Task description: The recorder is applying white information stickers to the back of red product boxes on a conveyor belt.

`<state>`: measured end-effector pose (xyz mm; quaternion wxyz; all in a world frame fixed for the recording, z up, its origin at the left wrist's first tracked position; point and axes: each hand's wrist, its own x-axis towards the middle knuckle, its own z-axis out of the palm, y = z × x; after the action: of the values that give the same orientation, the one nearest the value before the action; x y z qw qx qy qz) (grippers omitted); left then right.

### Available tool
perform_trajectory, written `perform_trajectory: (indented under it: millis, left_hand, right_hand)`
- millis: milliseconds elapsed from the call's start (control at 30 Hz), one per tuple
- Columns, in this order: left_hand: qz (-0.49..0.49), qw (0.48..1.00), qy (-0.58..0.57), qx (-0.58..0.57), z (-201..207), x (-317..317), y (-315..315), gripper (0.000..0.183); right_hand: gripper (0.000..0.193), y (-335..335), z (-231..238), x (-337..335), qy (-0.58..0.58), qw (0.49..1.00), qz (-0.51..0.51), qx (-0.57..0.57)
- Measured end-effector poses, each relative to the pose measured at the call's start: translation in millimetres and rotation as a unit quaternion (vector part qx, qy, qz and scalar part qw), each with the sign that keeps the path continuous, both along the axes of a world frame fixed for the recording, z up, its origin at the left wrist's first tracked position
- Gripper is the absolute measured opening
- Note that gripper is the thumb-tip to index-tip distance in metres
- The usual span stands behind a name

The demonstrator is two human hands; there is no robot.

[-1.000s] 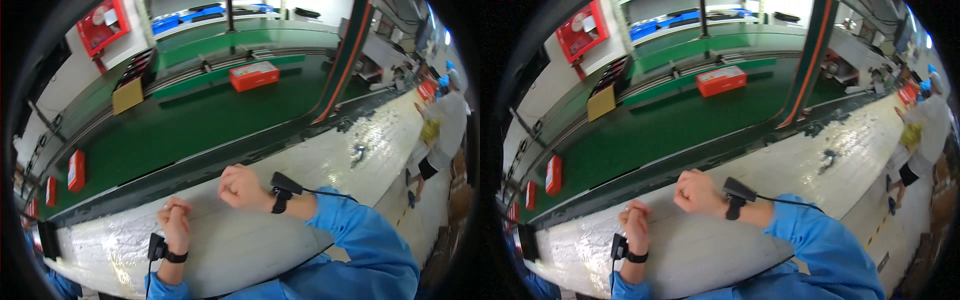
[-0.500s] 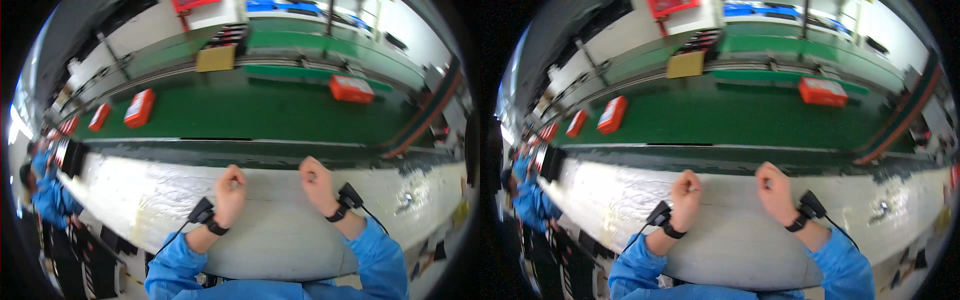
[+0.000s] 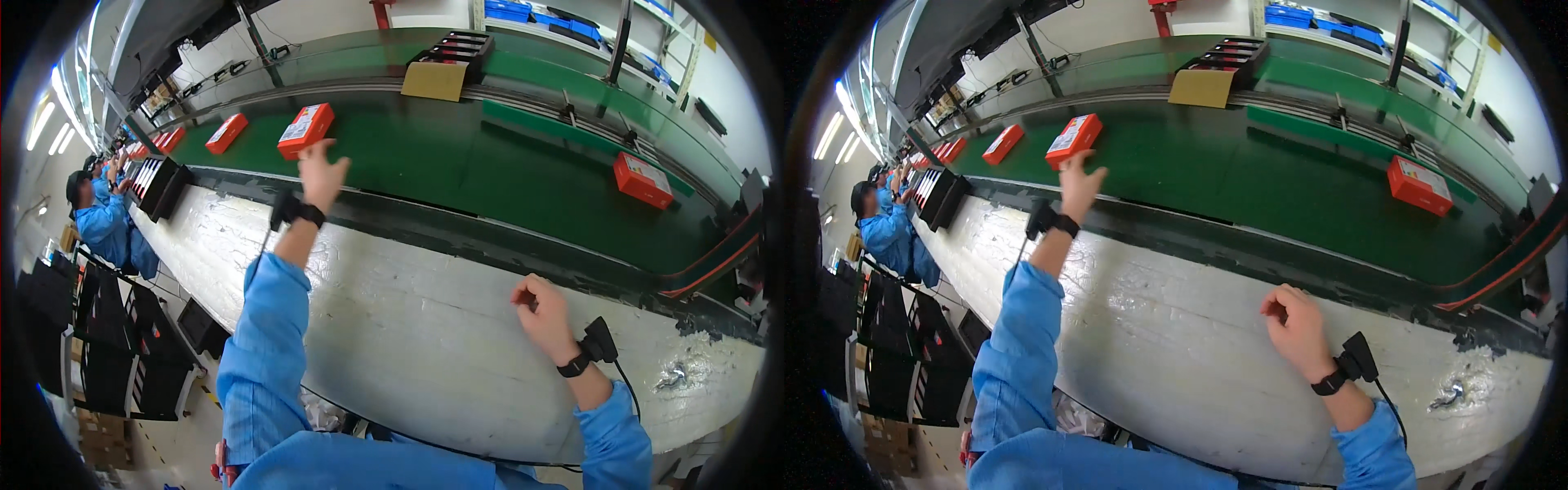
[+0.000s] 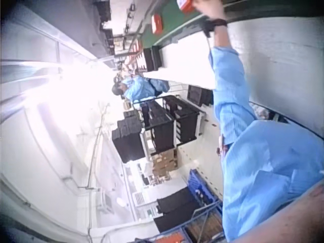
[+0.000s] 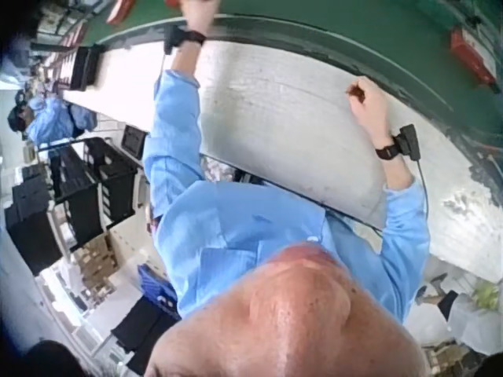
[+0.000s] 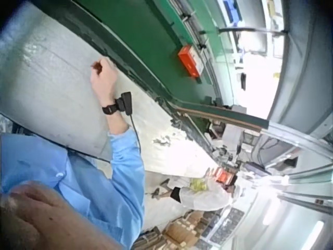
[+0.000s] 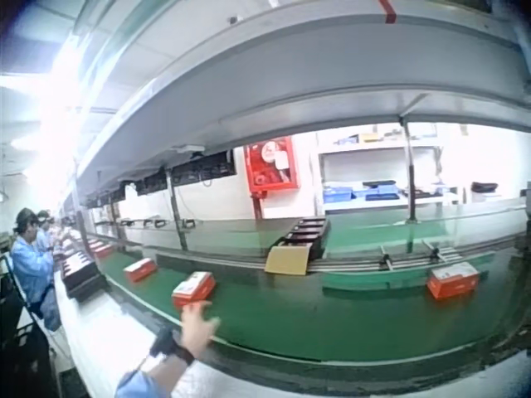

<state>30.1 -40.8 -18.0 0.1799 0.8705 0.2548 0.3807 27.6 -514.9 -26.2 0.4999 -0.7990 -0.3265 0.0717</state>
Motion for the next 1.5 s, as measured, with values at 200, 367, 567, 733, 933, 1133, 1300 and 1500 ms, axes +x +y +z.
perform_trajectory:
  millis: [200,367,567,733,933,1133,1300,1500]
  left_hand:
    - [0.233,0.958,0.141,-0.090,-12,5,98,0.118]
    - [0.219,0.965,0.119,-0.084,-33,33,119,0.112]
    - [0.221,0.968,0.100,-0.064,-18,30,99,0.084]
    - [0.154,0.983,0.090,0.045,0,-16,17,0.073]
    - [-0.045,0.993,0.069,0.090,21,-114,-166,0.063]
    - [-0.149,0.975,0.158,0.044,12,-200,-344,0.078]
    - [-0.281,0.936,0.210,-0.008,22,-210,-361,0.088]
    - [-0.322,0.914,0.037,-0.244,26,-173,-315,0.077]
  right_hand:
    - [0.015,2,2,-3,-0.009,1.000,0.007,-0.014]
    - [0.014,6,3,2,0.014,1.000,0.012,-0.022]
    - [0.014,14,5,4,0.032,0.999,-0.010,-0.023]
    - [0.014,14,2,4,0.005,1.000,0.002,-0.013]
    - [0.006,-1,3,-1,-0.022,0.999,0.036,0.005]
    - [0.028,-30,23,-38,0.099,0.992,0.079,-0.001]
    - [0.022,-73,17,-41,0.227,0.970,0.086,0.016]
    - [0.019,-78,35,-21,0.219,0.965,0.147,-0.007]
